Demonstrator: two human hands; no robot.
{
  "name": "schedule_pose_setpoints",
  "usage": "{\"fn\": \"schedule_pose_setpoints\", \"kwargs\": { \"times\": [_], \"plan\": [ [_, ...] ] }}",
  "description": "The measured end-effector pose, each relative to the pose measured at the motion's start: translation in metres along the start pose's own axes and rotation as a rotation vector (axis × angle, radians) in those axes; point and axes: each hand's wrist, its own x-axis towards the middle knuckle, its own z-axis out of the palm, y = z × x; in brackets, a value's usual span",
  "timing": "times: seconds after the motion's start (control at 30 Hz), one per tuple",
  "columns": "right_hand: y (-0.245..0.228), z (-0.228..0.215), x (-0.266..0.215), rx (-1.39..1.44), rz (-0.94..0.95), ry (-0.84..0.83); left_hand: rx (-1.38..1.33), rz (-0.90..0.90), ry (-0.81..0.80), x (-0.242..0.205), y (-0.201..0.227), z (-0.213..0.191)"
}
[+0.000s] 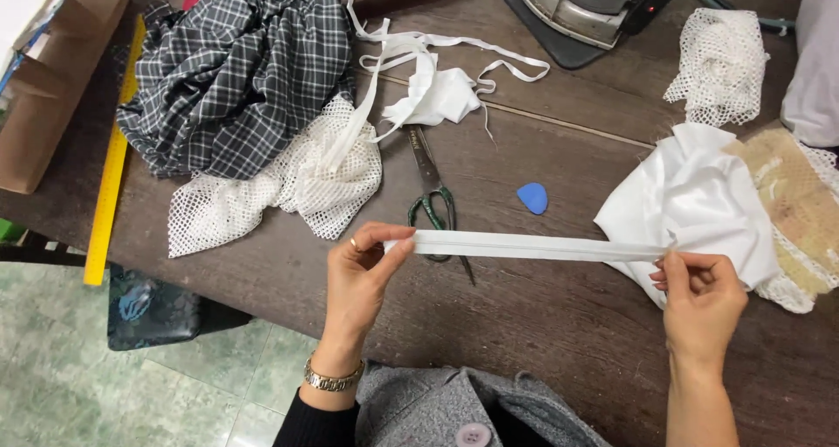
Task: The person handles a white fabric strip, folding and manipulating it with their hands. They then use scissors to cut the strip into smaller pieces on a wooden table cluttered with various sewing materials.
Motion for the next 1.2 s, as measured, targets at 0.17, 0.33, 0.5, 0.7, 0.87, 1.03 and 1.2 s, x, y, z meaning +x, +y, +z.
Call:
{"fn": "schedule_pose_setpoints", "kwargs": {
  "times": [0.17,0.33,0.5,0.7,0.87,1.03,1.2],
  "plan": [
    [-0.023,0.006,-0.007,-0.025,0.162,-0.071,0.021,0.107,0.046,0.0,-0.003,0.003],
    [-0.029,0.023,-0.021,-0.119,0.247,-0.204,-0.057,0.108,0.119,-0.003,0.0,0.011],
    [-0.023,0.048,-0.043,-0.166,0.209,-0.475,-0.149,0.128,0.098,-0.005,0.002,0.02],
    [-0.043,0.076,-0.073,-0.238,0.029,-0.765,-0.129,0.119,0.056,-0.009,0.006,0.027],
    [-0.053,0.088,-0.087,-0.153,-0.155,-0.851,-0.054,0.123,0.013,-0.011,0.006,0.026],
    [-0.061,0.079,-0.07,-0.097,-0.203,-0.791,-0.001,-0.086,0.039,-0.012,-0.003,0.021],
    [-0.039,0.052,-0.028,-0.144,-0.165,-0.409,0.186,-0.001,0.082,-0.008,-0.004,0.016]
  ]
}}
